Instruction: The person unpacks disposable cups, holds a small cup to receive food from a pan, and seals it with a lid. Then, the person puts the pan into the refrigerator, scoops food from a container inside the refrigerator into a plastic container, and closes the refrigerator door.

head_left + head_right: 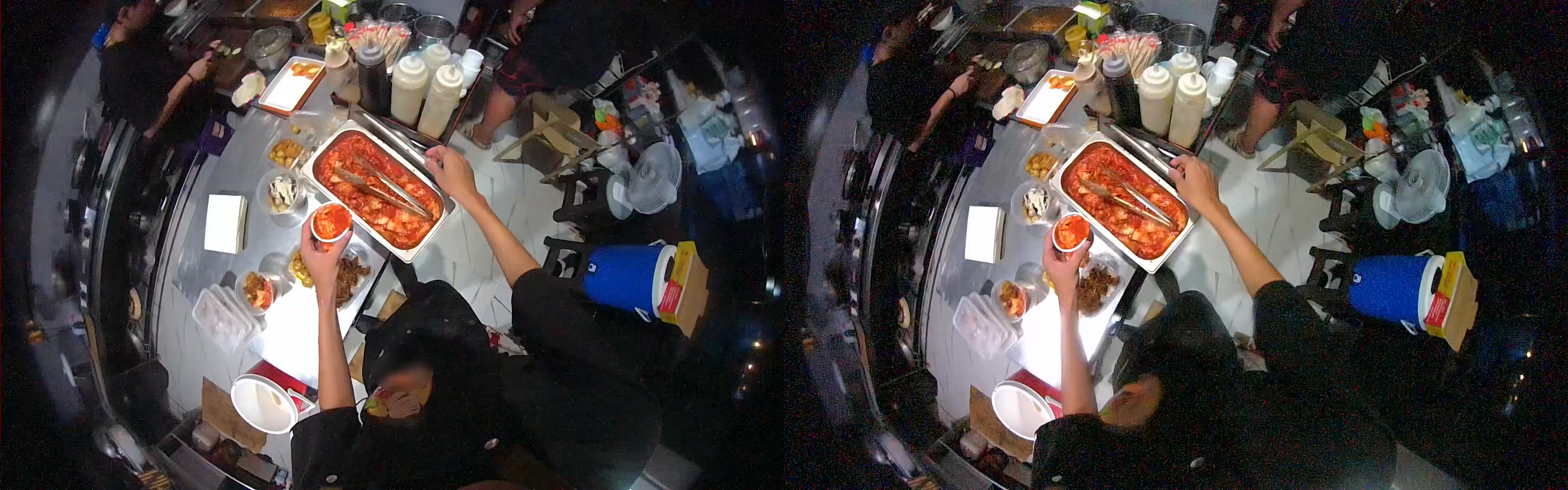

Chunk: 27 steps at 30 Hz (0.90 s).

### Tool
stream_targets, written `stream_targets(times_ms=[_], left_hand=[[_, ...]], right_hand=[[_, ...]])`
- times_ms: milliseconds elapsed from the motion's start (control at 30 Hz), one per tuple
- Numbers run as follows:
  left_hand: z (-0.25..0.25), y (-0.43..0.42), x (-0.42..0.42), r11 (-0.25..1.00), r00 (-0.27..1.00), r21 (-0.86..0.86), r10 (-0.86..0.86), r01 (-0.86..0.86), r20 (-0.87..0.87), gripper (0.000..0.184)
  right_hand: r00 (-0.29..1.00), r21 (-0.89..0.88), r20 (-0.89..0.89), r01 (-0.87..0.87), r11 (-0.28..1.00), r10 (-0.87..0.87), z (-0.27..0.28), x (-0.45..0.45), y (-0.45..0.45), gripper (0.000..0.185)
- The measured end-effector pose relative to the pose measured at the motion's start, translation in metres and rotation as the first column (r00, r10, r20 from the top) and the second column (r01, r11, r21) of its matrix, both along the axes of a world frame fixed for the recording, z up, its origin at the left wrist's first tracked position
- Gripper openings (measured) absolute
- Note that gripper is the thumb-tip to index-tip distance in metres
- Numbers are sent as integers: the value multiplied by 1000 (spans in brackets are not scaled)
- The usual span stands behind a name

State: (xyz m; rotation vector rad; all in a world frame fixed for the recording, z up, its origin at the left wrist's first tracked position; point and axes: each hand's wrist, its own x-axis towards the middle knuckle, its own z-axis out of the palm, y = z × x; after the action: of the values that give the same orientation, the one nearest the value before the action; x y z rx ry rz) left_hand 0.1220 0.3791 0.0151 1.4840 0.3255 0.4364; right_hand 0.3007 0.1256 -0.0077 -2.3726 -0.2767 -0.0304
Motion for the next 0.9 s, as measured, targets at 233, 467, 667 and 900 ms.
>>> stream_targets(times_ms=[233,467,667,900], left_hand=[[-1,-2,-12,999,1000,25,29,-29,7,64],[-2,1,-20,999,999,6,46,-46,19,64],[-1,1,-18,999,998,12,44,-44,41,62],[0,-3,-19,998,998,-60,3,1,56,67]], right_hand=[[991,57,14,-135,989,135,-21,33,15,19],[971,51,144,-200,979,191,36,50,-4,20],[980,-14,60,-188,982,188,92,27,-16,22],[973,-17,101,-208,978,208,91,14,-17,22]])
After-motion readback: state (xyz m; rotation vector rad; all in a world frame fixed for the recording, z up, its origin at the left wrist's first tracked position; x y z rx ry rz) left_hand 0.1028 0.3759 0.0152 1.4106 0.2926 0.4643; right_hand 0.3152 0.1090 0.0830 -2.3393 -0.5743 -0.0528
